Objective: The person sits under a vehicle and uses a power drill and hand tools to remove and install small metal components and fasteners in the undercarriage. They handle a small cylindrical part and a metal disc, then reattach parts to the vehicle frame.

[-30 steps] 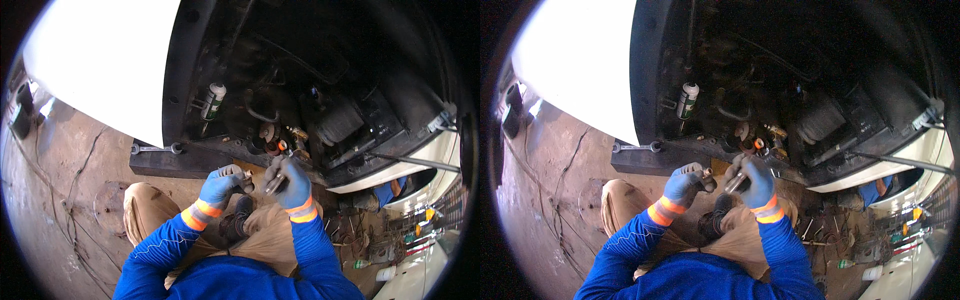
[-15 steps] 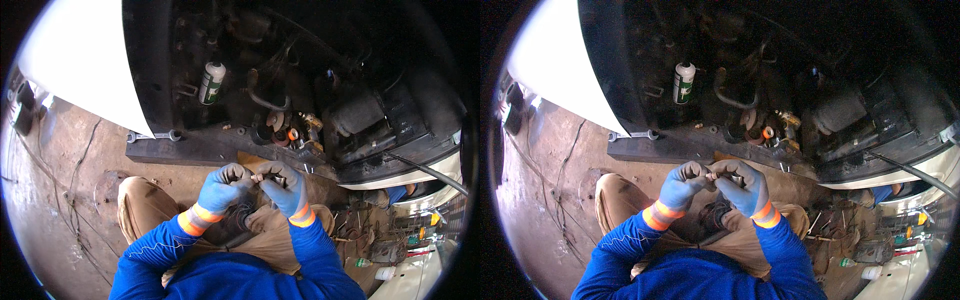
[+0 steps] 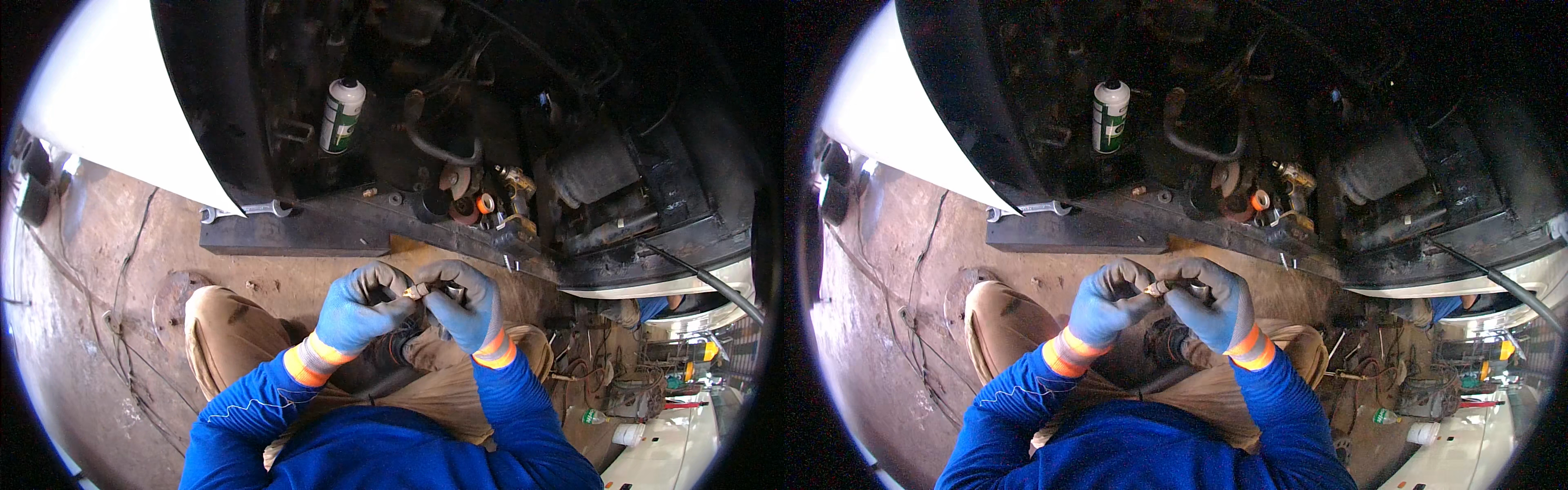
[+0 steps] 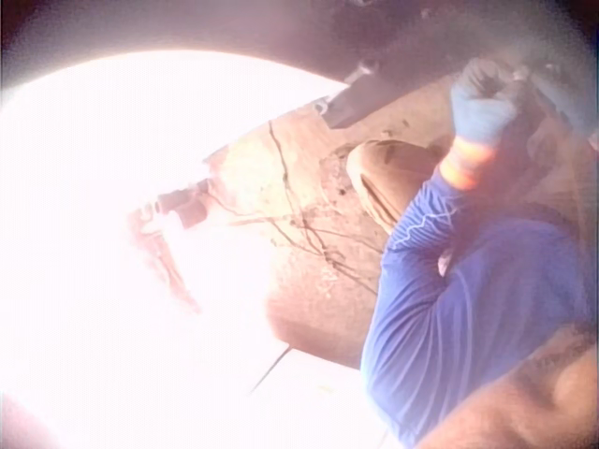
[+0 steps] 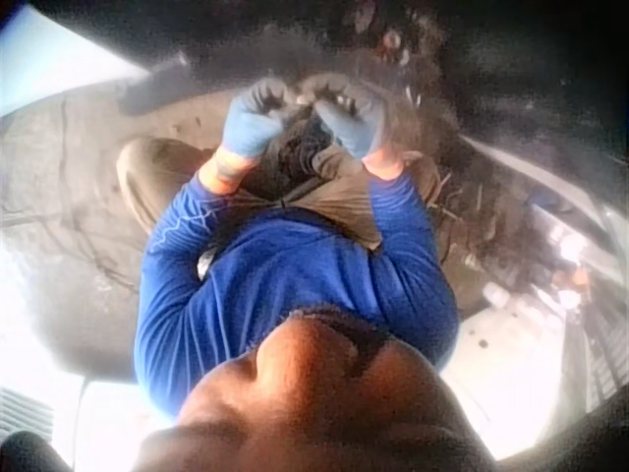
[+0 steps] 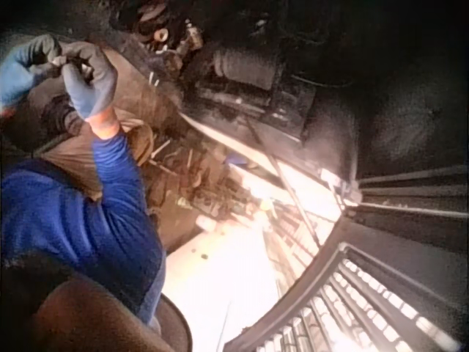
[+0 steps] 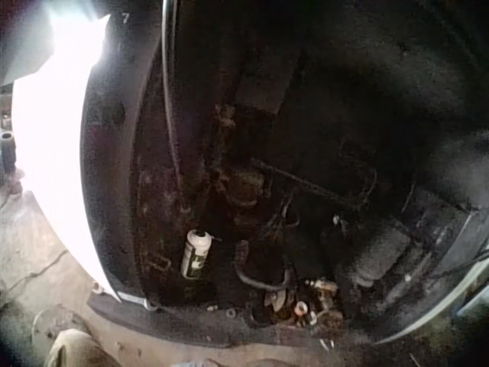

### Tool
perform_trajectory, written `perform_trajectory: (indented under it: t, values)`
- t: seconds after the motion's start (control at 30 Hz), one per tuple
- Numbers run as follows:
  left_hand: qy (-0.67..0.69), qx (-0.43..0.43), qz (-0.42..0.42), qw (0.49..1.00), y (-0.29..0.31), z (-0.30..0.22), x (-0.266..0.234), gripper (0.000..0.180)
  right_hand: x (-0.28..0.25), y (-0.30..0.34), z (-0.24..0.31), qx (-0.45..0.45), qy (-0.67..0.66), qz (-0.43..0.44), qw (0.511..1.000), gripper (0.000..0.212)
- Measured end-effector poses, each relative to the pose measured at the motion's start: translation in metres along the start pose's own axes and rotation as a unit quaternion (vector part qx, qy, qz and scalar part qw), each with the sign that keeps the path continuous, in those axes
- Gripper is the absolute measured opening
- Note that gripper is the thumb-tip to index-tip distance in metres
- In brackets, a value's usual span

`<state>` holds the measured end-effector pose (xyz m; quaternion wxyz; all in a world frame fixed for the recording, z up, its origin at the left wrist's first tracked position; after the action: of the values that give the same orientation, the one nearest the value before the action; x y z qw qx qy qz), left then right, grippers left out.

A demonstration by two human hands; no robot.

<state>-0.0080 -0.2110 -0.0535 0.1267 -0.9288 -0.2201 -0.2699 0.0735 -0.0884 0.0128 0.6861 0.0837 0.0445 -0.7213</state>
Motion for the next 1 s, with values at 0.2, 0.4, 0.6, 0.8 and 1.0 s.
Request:
perform_trajectory:
  t: [0.2,0.4,0.6,0.8,1.0]
  values:
    - [-0.014,0.003,-0.003,1.0,0.001,-0.005,0.0,0.014,0.002,-0.001,0.001,0.033,-0.009,0.002,0.999,0.02]
    - [-0.054,0.007,0.002,0.998,0.003,-0.008,0.0,0.018,0.003,-0.003,0.0,0.006,-0.001,0.012,1.0,0.02]
    - [-0.047,0.02,0.007,0.999,0.006,-0.008,0.003,0.023,0.003,-0.001,-0.003,0.039,-0.024,0.002,0.999,0.021]
    - [-0.048,0.032,0.002,0.998,0.007,-0.013,0.007,0.024,0.002,-0.002,-0.004,0.043,-0.051,0.011,0.998,0.023]
    - [-0.087,0.056,-0.025,0.994,0.011,-0.02,0.009,0.021,0.001,0.0,-0.011,0.025,-0.059,0.012,0.998,0.024]
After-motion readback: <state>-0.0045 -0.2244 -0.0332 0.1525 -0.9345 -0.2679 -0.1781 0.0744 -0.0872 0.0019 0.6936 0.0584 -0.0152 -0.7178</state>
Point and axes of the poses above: each hand's wrist, its own y-axis away from the middle knuckle, its own x-axis out of the palm, z = x × y, the point moved 4 cm from there along -y, towards the middle knuckle, and after that the axes turned 14 degrees about z, right-handed, at the moved point
